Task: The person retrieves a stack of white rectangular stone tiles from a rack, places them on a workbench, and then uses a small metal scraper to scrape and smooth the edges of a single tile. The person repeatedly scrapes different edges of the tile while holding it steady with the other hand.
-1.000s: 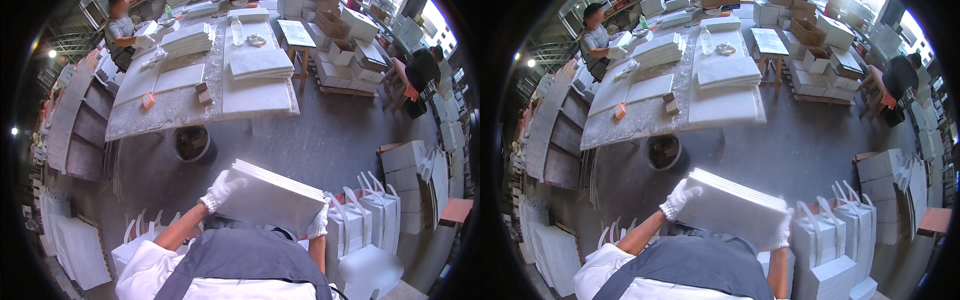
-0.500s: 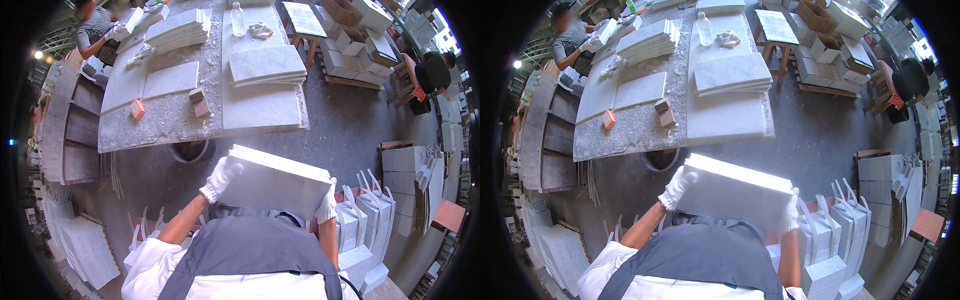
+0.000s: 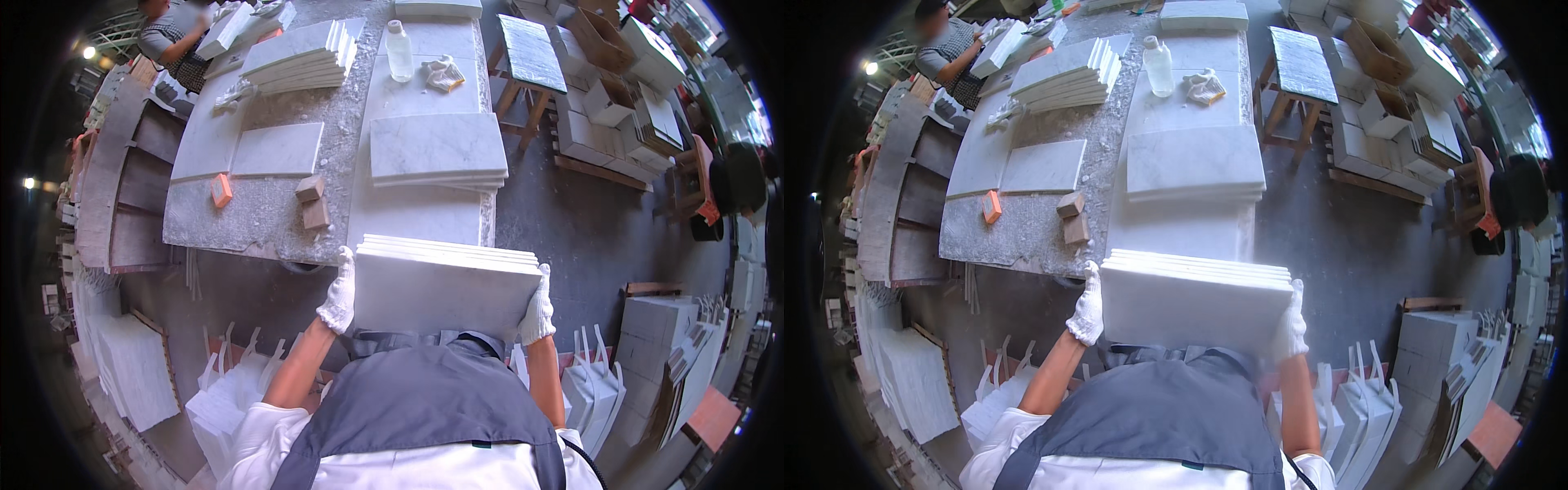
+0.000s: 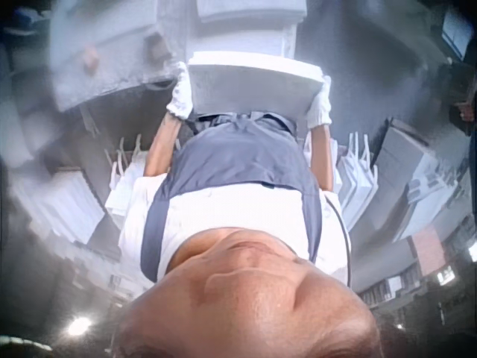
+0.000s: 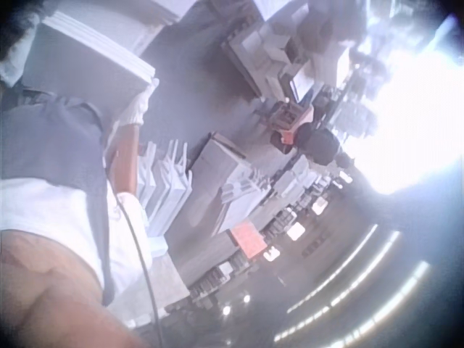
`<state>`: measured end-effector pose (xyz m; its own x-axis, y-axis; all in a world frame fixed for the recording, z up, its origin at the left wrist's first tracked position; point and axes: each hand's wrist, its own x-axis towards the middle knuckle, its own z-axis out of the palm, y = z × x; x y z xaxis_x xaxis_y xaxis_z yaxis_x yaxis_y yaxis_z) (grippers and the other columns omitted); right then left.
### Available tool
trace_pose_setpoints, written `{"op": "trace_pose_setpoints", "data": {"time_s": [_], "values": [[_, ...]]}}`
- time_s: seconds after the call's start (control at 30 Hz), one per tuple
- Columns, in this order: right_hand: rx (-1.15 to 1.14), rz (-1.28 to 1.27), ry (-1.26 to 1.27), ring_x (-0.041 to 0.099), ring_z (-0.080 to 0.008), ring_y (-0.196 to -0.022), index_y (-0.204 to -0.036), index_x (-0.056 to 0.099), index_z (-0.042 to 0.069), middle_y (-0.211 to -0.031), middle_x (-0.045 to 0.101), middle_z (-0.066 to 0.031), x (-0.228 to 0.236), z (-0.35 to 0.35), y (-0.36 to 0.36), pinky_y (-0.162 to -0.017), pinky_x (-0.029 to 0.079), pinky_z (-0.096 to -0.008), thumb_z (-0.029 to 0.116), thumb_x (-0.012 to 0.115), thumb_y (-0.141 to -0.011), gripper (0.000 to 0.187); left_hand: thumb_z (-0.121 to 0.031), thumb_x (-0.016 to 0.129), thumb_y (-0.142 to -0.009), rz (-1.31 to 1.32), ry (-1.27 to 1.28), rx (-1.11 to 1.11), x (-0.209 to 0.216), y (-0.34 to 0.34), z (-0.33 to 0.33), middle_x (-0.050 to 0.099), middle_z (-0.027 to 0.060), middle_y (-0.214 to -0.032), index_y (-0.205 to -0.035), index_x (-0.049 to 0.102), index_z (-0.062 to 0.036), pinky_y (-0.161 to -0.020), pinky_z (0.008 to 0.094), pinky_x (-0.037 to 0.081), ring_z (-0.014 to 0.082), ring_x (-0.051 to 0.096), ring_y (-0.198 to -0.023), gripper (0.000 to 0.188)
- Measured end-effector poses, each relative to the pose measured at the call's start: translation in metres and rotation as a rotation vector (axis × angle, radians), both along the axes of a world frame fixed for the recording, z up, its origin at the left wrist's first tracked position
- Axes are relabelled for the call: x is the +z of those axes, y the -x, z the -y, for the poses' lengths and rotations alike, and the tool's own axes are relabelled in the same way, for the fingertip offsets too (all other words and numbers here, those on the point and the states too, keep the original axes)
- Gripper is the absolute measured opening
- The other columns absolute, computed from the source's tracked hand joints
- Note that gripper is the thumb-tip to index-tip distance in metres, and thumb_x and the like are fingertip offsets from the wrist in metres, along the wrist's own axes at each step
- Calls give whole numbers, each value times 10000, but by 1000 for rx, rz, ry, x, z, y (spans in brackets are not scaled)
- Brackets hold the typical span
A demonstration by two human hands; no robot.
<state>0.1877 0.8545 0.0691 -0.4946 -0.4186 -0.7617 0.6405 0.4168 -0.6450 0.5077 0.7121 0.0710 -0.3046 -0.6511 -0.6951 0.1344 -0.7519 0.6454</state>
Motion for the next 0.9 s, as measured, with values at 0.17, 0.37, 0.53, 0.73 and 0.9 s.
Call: {"op": "trace_pose_setpoints", "data": {"time_s": [0.17, 0.37, 0.53, 0.73, 0.9], "values": [[108, 71, -52, 637, -208, -1074, -1353, 625, 44, -1225, 686, -105, -2, 35, 50, -979, 504, -325, 702, 311, -1026, 799, -719, 350, -1009, 206, -66, 85, -3, 33, 18, 656, 3, -1135, -1354, 594, -83, -878, 267, 523, 97, 599, -995, 764], [95, 109, -37, 630, -194, -1065, -1359, 616, 60, -1226, 676, -83, -1, 73, 67, -971, 497, -315, 658, 327, -1047, 734, -627, 417, -1047, 208, -83, 324, -42, 43, 36, 664, 11, -1134, -1278, 635, -102, -945, 317, 497, 117, 595, -1035, 613], [42, 68, 77, 606, -182, -1134, -1353, 638, 138, -1292, 661, -35, 1, 104, 74, -1009, 474, -335, 614, 418, -1044, 608, -547, 482, -1054, 128, 94, 400, -64, 43, 66, 626, 0, -1206, -1320, 608, -115, -1000, 307, 438, 121, 543, -1118, 523], [-83, 25, 247, 628, -192, -1120, -1314, 633, 94, -1253, 676, -52, -9, 156, 86, -993, 493, -340, 534, 465, -1057, 536, -446, 532, -1040, 157, 197, 570, -47, 74, 116, 613, 35, -1325, -1403, 560, -86, -1038, 339, 441, 181, 556, -1212, 512], [37, -172, 680, 608, -144, -1011, -1189, 616, 40, -1116, 642, -52, -21, 208, 100, -897, 515, -313, 370, 428, -1104, 389, -421, 518, -1043, -6, 390, 421, -32, 74, 178, 643, 47, -1238, -1295, 625, -78, -1002, 297, 435, 148, 566, -1134, 439]]}}
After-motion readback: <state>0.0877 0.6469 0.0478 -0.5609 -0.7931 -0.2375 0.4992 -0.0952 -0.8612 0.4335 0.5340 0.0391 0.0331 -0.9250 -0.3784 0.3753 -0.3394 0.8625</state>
